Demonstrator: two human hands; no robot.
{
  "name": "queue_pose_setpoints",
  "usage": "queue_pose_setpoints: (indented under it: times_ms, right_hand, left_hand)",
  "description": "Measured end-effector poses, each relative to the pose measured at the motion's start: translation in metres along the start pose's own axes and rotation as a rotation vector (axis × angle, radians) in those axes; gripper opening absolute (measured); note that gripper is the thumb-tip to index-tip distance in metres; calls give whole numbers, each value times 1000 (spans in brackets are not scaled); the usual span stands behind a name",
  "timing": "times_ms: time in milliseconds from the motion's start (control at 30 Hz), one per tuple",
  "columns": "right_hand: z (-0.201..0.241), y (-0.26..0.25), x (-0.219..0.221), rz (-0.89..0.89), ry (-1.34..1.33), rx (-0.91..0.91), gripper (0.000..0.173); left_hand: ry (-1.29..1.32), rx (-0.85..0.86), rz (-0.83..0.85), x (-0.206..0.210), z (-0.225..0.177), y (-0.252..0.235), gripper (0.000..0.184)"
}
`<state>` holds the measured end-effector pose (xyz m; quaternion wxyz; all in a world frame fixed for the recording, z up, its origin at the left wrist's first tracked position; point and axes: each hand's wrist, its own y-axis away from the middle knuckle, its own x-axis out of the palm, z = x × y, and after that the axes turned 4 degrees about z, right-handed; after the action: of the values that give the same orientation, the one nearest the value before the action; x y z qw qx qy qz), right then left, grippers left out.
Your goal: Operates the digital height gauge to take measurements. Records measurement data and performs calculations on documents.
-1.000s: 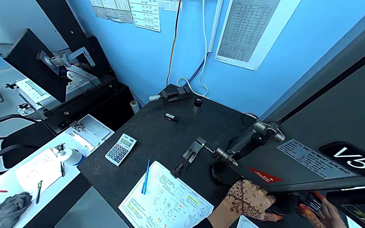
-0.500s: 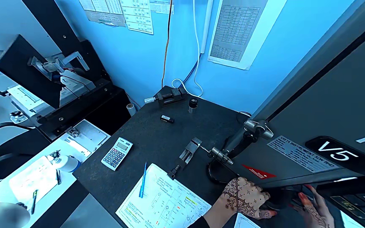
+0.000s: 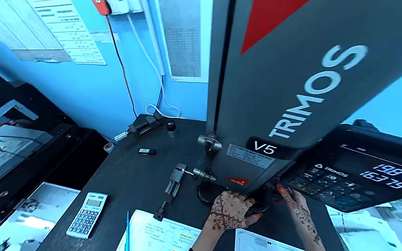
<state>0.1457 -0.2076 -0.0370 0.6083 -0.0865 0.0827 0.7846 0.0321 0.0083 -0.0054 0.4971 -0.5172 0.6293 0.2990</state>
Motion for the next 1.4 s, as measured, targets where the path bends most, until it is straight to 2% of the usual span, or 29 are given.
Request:
queue_pose_setpoints:
  times_ms: [367, 500, 700, 867, 967, 1133, 1167, 1233, 1267, 1333, 1400]
  right_hand:
    - [5, 1, 2, -11, -21, -15, 65]
    - [6, 2, 2, -39, -2, -55, 64]
    - [21, 13, 4, -20, -7, -62, 45]
    - [20, 16, 1, 8, -85, -98, 46]
    - [20, 18, 0, 13, -86, -113, 44]
    - [21, 22, -1, 5, -96, -92, 52]
    - [20, 22, 0, 0, -102, -90, 52]
    - [18, 20, 0, -4, -88, -82, 55]
    - [16, 19, 1, -2, -79, -73, 57]
    - [14, 16, 3, -7, -69, -72, 55]
    - [16, 15, 7, -15, -62, -55, 54]
  left_hand:
    - [12, -19, 20, -1, 2, -1, 50]
    - [-23, -4, -59, 2, 2, 0, 49]
    - [-55, -52, -101, -4, -6, 2, 43]
    - [-68, -20, -117, 0, -3, 1, 44]
    - [-48, -16, -83, -2, -2, 1, 45]
    - [-30, -26, -71, -3, -1, 3, 50]
    - [-21, -36, -45, -10, -4, 4, 50]
    - [38, -89, 149, -43, -19, 4, 50]
    - [36, -85, 142, -43, -19, 5, 50]
    - [-24, -24, -60, -11, -4, 3, 50]
    - [-29, -8, -94, -3, 0, 3, 50]
